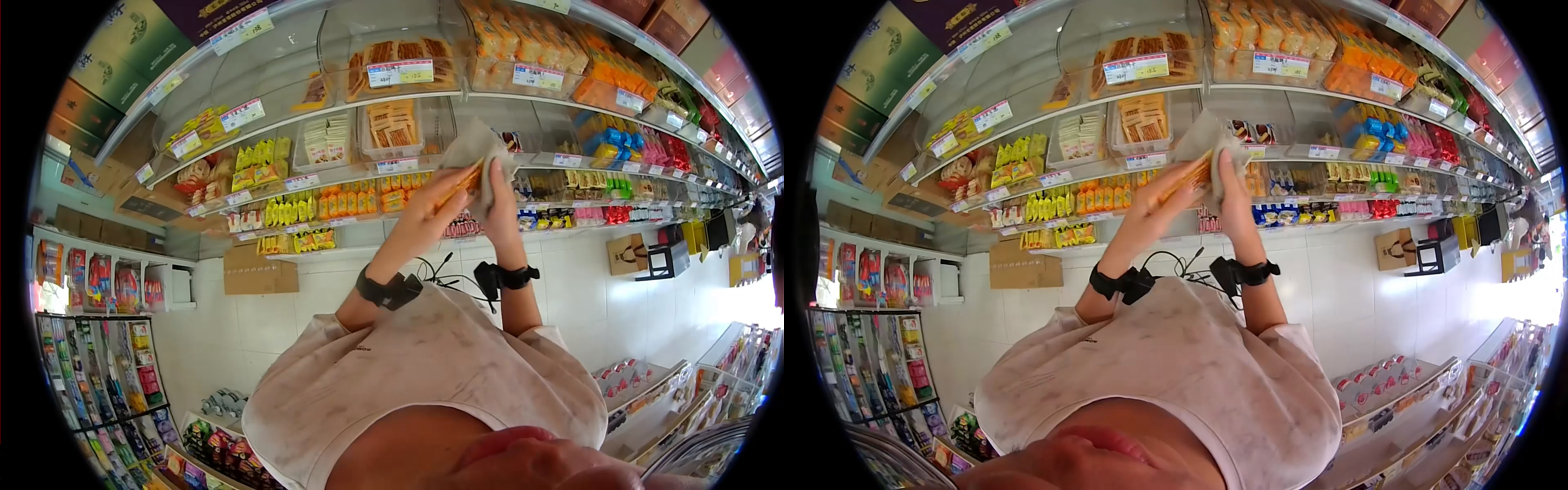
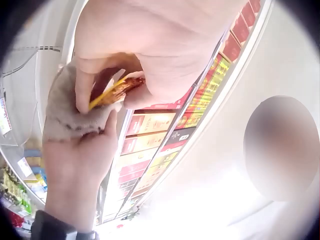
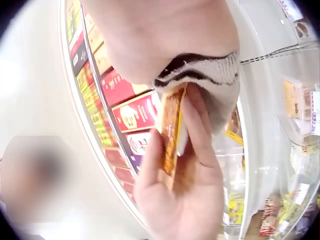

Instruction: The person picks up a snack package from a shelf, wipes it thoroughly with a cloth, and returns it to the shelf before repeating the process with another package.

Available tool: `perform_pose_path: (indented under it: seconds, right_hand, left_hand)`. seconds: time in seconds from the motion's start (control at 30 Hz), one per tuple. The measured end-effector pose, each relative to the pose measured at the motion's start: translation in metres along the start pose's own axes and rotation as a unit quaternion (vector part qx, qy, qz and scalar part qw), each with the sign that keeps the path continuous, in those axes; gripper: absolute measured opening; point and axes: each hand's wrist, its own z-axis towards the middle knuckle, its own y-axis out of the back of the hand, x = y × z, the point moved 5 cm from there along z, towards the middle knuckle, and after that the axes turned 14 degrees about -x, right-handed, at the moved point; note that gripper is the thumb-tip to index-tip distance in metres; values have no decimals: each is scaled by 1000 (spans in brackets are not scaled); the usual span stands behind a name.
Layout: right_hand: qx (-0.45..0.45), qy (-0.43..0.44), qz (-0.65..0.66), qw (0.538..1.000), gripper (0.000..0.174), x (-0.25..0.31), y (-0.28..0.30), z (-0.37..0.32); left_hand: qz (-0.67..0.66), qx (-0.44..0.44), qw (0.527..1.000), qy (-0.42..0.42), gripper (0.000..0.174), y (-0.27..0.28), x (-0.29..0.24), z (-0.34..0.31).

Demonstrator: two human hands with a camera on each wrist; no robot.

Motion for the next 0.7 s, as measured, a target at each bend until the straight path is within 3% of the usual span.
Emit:
perform_pose_path:
  seconds: [0.03, 0.07, 0.1, 0.2, 0.23, 0.33, 0.37, 0.43, 0.47, 0.53, 0.6, 0.63, 0.7]
  right_hand:
    - [-18, -22, 94, 995, 40, 8, -1, -6]
    - [-3, 50, 27, 998, 36, 13, -1, -7]
    - [10, 120, -40, 992, 32, 17, -1, -10]
    - [-6, 247, -129, 960, 23, 25, -1, -23]
    - [-26, 278, -148, 949, 23, 29, 0, -28]
    - [-141, 393, -183, 890, 26, 48, 2, -45]
    - [-188, 433, -191, 861, 27, 53, 3, -52]
    - [-128, 440, -262, 849, 41, 50, -4, -57]
    - [-96, 441, -298, 841, 48, 48, -7, -61]
    - [-42, 461, -354, 813, 57, 40, -20, -70]
    - [2, 502, -397, 768, 63, 34, -38, -79]
    - [-18, 498, -401, 769, 64, 32, -33, -76]
    - [-56, 486, -410, 770, 66, 27, -19, -70]
  left_hand:
    - [22, -8, 1000, -7, 43, 7, -2, 3]
    - [44, -14, 999, -12, 40, 10, -5, 5]
    - [-78, -62, 992, 74, 32, 9, -5, 4]
    - [-2, -128, 979, 156, 39, 26, 0, 7]
    - [-46, -134, 977, 159, 50, 26, 4, 8]
    - [92, -184, 976, -75, 48, 28, 8, 13]
    - [56, -156, 984, -68, 48, 22, 14, 12]
    - [-17, -100, 993, -54, 49, 8, 11, 10]
    - [-123, -71, 989, 35, 50, 1, 21, 9]
    - [-321, -11, 923, 211, 56, -15, 36, 3]
    - [-315, -2, 922, 225, 60, -26, 17, -4]
    - [-312, 2, 921, 233, 63, -31, 10, -6]
    - [-210, 40, 964, 158, 62, -42, 11, -6]
